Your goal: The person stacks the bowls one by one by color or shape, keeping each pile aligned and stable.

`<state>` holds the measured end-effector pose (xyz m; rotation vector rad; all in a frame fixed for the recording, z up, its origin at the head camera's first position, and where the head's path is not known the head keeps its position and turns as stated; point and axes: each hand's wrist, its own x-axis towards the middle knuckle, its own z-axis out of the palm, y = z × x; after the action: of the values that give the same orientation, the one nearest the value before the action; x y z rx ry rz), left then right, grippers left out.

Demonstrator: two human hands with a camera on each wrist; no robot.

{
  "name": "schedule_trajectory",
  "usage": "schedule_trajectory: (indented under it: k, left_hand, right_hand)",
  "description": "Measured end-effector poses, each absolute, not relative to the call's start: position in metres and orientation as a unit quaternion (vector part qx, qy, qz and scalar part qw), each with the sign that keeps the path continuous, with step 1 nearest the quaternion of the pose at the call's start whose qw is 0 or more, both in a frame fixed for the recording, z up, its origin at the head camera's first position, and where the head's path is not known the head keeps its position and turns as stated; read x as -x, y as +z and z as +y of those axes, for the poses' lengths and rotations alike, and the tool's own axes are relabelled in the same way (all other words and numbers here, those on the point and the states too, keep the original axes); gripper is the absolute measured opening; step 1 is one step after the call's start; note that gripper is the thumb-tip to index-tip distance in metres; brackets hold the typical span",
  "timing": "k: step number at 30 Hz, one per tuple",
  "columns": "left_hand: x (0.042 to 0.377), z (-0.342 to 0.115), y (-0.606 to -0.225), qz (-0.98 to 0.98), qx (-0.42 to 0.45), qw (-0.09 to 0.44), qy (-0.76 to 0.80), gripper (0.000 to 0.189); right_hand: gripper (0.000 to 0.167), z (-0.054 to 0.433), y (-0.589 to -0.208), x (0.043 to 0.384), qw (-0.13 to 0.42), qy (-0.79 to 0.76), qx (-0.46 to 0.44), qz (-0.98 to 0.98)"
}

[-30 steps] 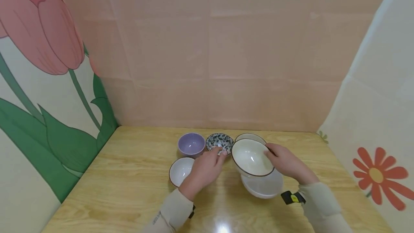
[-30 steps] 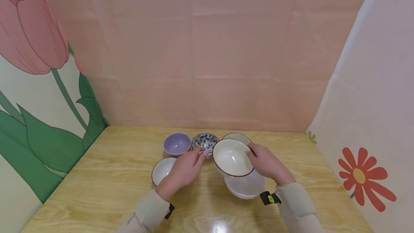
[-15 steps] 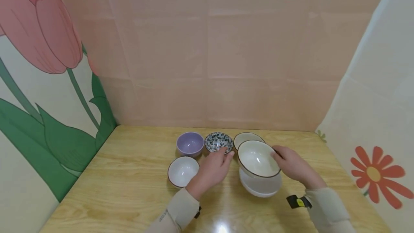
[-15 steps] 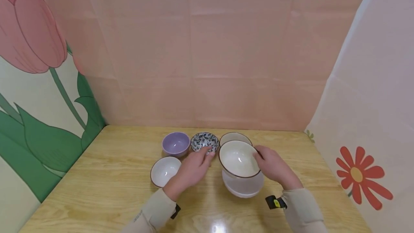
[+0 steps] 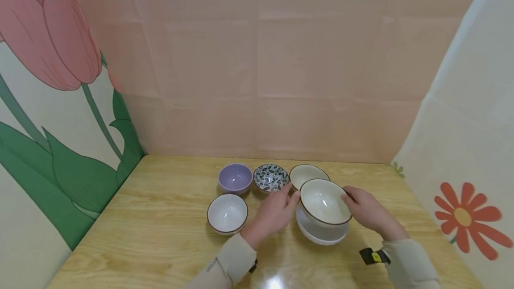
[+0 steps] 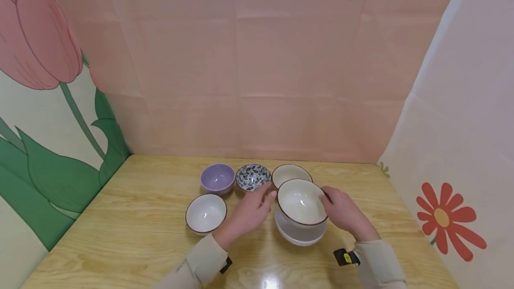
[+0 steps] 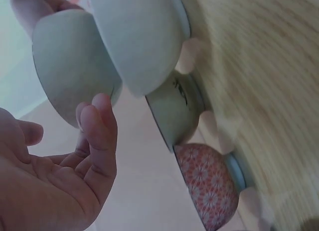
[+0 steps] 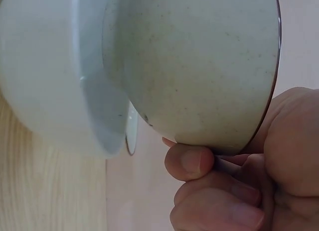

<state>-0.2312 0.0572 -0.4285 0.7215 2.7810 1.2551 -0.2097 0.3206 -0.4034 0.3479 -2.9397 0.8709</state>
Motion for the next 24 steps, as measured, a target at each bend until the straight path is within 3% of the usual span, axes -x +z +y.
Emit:
schedule_trajectory:
  k: [24]
  left_hand:
    - [0.233, 0.087, -0.447, 0.888, -0.207, 0.025, 0.41, 0.046]
  right_hand:
    - [0.034, 0.327, -0.424, 0.209, -0.01, 0.299, -0.068, -0.952]
